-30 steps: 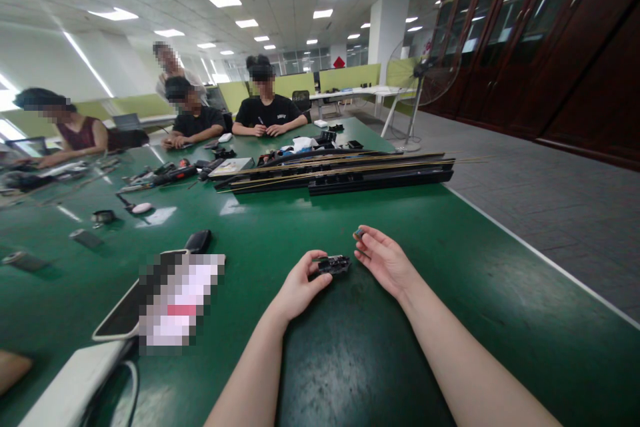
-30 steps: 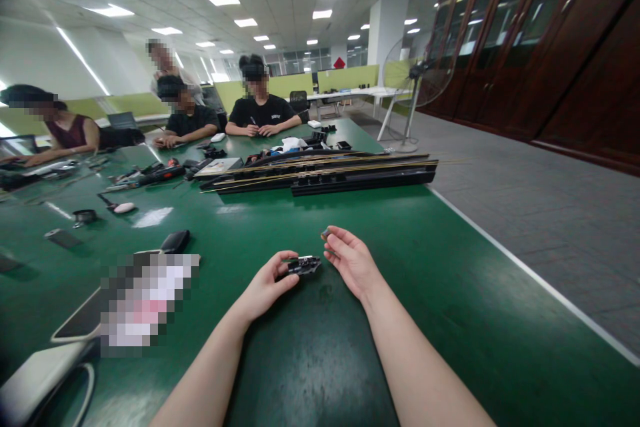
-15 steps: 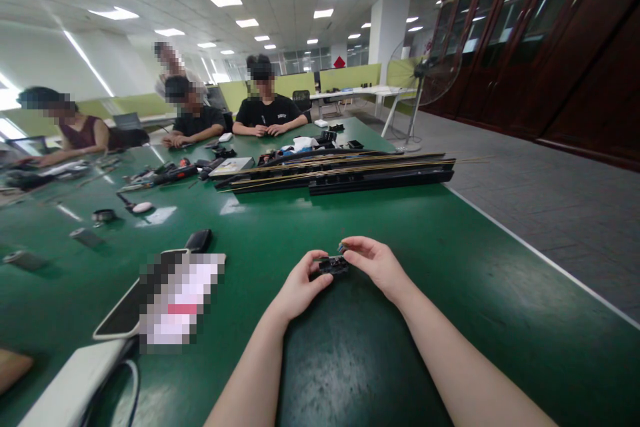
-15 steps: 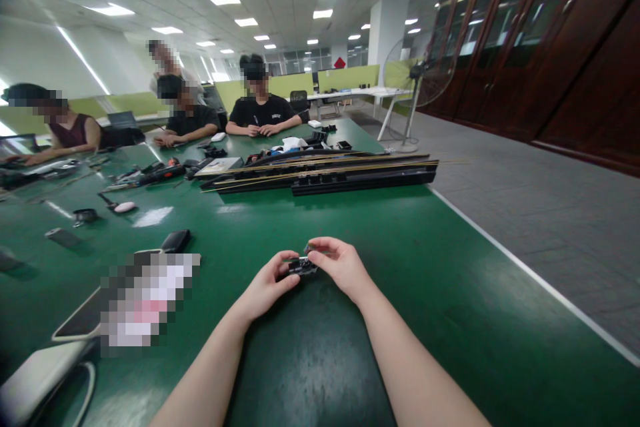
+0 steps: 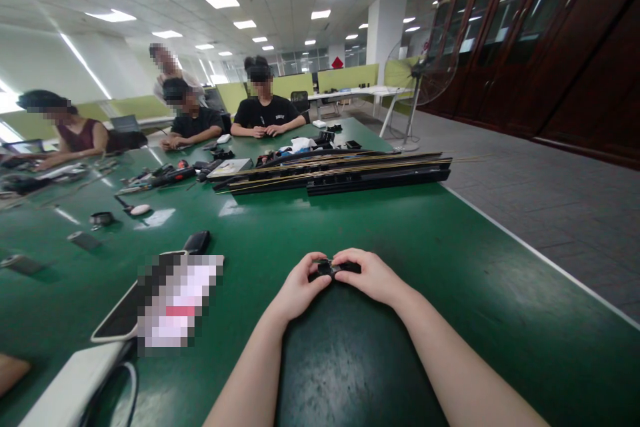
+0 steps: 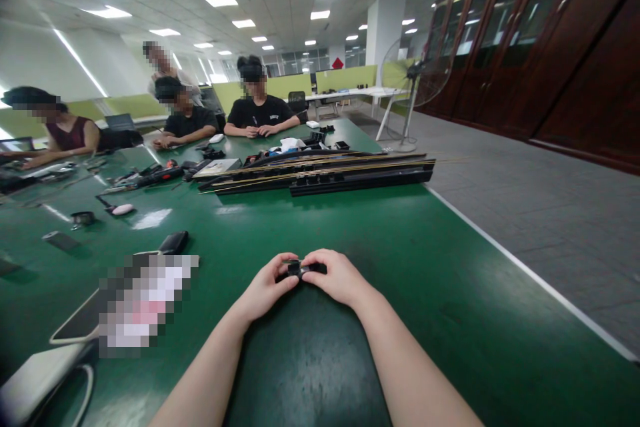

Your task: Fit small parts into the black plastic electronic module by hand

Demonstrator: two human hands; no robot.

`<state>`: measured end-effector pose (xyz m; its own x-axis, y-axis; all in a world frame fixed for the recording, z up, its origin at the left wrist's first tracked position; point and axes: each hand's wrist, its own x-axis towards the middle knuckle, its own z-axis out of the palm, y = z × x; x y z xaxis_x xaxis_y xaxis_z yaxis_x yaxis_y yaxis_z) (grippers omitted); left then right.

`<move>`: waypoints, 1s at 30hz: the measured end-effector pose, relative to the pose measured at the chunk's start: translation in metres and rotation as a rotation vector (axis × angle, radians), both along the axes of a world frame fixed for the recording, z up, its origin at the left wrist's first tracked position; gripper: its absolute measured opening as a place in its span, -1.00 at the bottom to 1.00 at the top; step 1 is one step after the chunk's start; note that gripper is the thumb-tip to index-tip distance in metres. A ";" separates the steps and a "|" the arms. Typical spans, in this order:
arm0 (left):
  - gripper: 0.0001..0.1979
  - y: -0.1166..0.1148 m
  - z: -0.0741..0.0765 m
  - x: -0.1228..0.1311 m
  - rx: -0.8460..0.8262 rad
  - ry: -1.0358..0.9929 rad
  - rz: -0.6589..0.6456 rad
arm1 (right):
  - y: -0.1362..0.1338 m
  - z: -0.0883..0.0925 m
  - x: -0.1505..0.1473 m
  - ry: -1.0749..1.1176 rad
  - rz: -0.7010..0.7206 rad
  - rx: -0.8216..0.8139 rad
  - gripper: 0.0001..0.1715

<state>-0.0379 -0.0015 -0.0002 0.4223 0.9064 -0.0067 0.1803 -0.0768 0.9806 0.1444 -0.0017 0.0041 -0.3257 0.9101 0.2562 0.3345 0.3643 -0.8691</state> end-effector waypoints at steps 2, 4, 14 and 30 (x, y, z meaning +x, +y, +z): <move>-0.66 0.000 0.000 0.000 0.008 0.002 0.004 | 0.000 -0.001 -0.001 -0.020 -0.006 0.011 -0.78; -0.66 0.000 0.000 0.001 0.007 0.006 0.008 | -0.001 -0.002 -0.002 -0.033 -0.021 0.018 -0.78; -0.63 0.003 -0.003 0.000 -0.044 -0.054 0.024 | 0.000 0.002 -0.003 -0.013 -0.033 -0.084 -0.76; -0.58 0.005 -0.003 -0.004 -0.127 -0.179 0.063 | 0.006 -0.001 -0.002 0.191 0.050 -0.211 -0.70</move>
